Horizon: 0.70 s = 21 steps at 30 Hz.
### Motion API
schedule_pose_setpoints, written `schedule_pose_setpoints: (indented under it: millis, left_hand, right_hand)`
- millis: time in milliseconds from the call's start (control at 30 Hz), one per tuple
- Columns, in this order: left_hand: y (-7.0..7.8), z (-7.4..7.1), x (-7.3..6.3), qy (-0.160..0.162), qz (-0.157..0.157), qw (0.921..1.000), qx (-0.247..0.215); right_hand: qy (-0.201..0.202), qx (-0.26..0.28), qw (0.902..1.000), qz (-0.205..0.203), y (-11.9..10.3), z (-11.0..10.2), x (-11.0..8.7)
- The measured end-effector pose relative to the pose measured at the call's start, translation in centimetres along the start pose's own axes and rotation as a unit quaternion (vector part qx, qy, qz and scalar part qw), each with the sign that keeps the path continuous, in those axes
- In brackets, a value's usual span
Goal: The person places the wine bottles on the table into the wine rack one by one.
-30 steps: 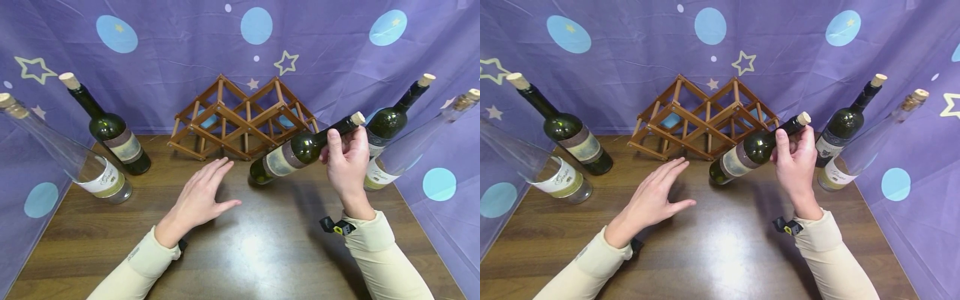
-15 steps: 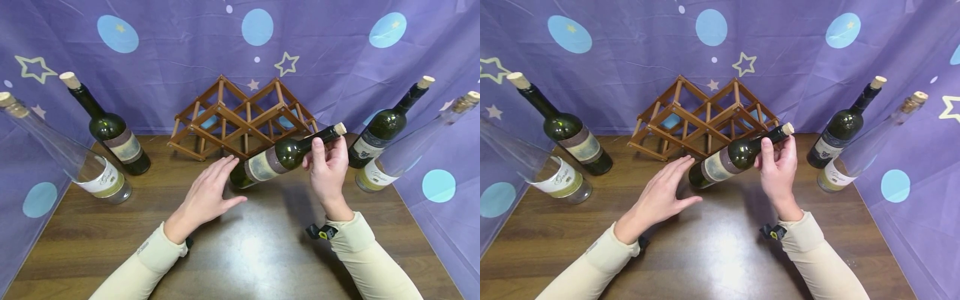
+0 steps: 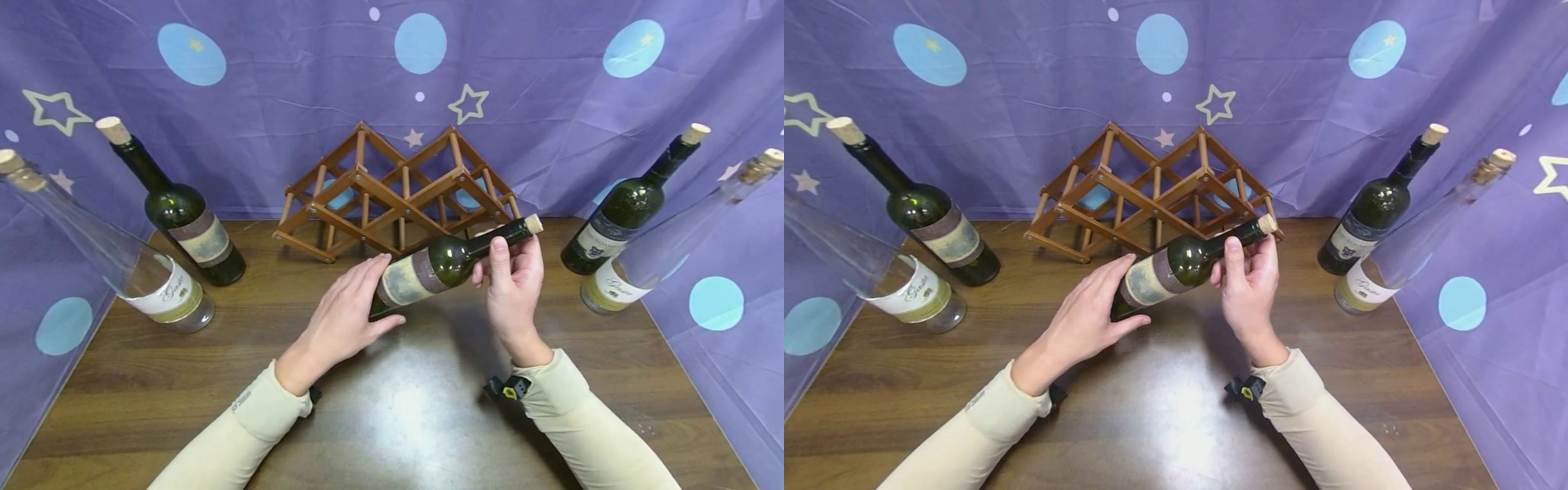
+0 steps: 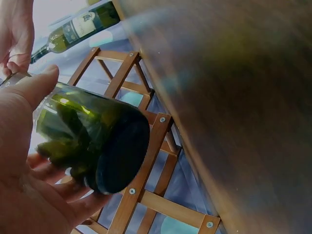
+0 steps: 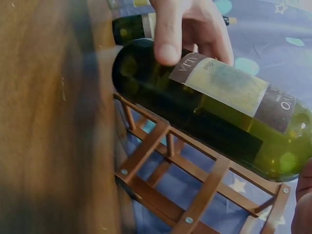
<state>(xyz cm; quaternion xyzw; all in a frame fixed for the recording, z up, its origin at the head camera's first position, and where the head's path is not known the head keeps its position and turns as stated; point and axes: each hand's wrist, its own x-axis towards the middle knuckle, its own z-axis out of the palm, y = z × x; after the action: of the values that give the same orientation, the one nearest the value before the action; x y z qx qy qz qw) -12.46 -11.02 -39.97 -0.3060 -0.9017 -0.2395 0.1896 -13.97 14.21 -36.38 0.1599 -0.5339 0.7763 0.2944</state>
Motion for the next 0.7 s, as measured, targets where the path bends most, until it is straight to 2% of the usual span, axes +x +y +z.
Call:
schedule_pose_setpoints:
  millis: [300,700]
  left_hand:
    - [-0.2,0.1,0.1,-0.003,-0.012,0.9999,0.005]
    - [-0.8,-0.4,-0.3,-0.003,0.001,0.9994,0.035]
  right_hand:
    - [-0.004,0.036,0.9993,0.012,0.6,0.2,-1.0]
    - [-0.048,0.054,0.9969,0.03,0.8,-0.5,-1.1]
